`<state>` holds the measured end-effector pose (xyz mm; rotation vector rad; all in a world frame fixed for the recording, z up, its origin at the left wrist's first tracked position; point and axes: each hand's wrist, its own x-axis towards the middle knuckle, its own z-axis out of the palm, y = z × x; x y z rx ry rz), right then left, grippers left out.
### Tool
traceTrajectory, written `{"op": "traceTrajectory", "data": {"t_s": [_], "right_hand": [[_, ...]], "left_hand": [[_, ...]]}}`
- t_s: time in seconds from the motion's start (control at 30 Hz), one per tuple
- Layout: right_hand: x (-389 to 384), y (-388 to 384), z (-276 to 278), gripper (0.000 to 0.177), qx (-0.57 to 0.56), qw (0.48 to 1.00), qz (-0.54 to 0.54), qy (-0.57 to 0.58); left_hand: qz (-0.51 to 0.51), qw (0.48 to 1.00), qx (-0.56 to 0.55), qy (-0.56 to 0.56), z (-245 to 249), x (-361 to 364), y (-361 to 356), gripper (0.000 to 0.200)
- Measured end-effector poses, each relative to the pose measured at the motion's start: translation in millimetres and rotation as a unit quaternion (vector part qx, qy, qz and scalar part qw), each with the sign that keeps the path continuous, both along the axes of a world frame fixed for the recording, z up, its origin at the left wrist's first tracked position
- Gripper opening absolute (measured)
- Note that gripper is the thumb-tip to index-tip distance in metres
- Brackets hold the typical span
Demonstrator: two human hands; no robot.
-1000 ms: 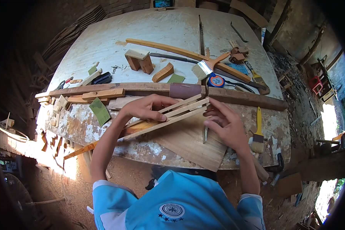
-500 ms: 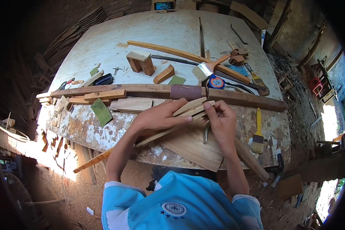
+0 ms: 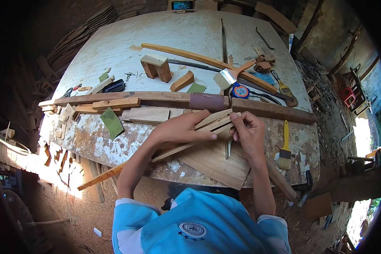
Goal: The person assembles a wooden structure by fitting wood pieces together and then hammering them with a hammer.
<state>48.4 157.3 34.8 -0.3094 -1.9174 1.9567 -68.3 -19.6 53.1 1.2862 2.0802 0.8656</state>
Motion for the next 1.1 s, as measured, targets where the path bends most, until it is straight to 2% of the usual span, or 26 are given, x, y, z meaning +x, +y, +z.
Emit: {"op": "traceTrajectory", "data": {"t_s": [0.03,0.13,0.17,0.2,0.27,0.3,0.37,0.43,0.53,0.77,0.97,1.1], "right_hand": [[-1,2,3,0.021,0.01,1.0,0.012,-0.014],[-13,7,14,0.014,0.08,0.995,0.035,0.048],[-15,21,24,0.025,0.142,0.982,0.121,-0.023],[-21,30,31,0.028,0.205,0.96,0.18,-0.066],[-36,43,47,0.034,0.325,0.886,0.295,-0.147],[-40,41,62,0.043,0.412,0.836,0.319,-0.171],[-51,37,74,0.045,0.491,0.748,0.401,-0.199],[-61,25,88,0.045,0.561,0.627,0.477,-0.253],[-67,16,89,0.039,0.617,0.548,0.498,-0.267],[-50,-3,101,0.024,0.622,0.516,0.519,-0.28],[-44,4,85,0.025,0.608,0.542,0.526,-0.244],[-45,3,83,0.026,0.616,0.507,0.537,-0.276]], "left_hand": [[-0.004,1.0,0.005,0.005,-1,0,0,0.063],[0.001,0.999,-0.012,0.037,0,1,-1,0.069],[0.001,0.999,-0.022,0.026,0,2,0,0.069],[0.0,0.999,-0.033,0.015,-1,3,2,0.07],[-0.005,0.998,-0.056,0.014,0,6,5,0.072],[-0.008,0.997,-0.067,0.022,1,10,6,0.073],[-0.028,0.996,-0.09,0.01,-3,12,8,0.077],[-0.042,0.994,-0.105,-0.002,-3,12,10,0.078],[-0.056,0.991,-0.123,0.001,-5,13,11,0.082],[-0.08,0.993,-0.084,0.003,-6,19,9,0.081],[-0.097,0.992,-0.085,-0.009,-12,21,10,0.079],[-0.092,0.992,-0.086,0.025,-12,27,8,0.08]]}}
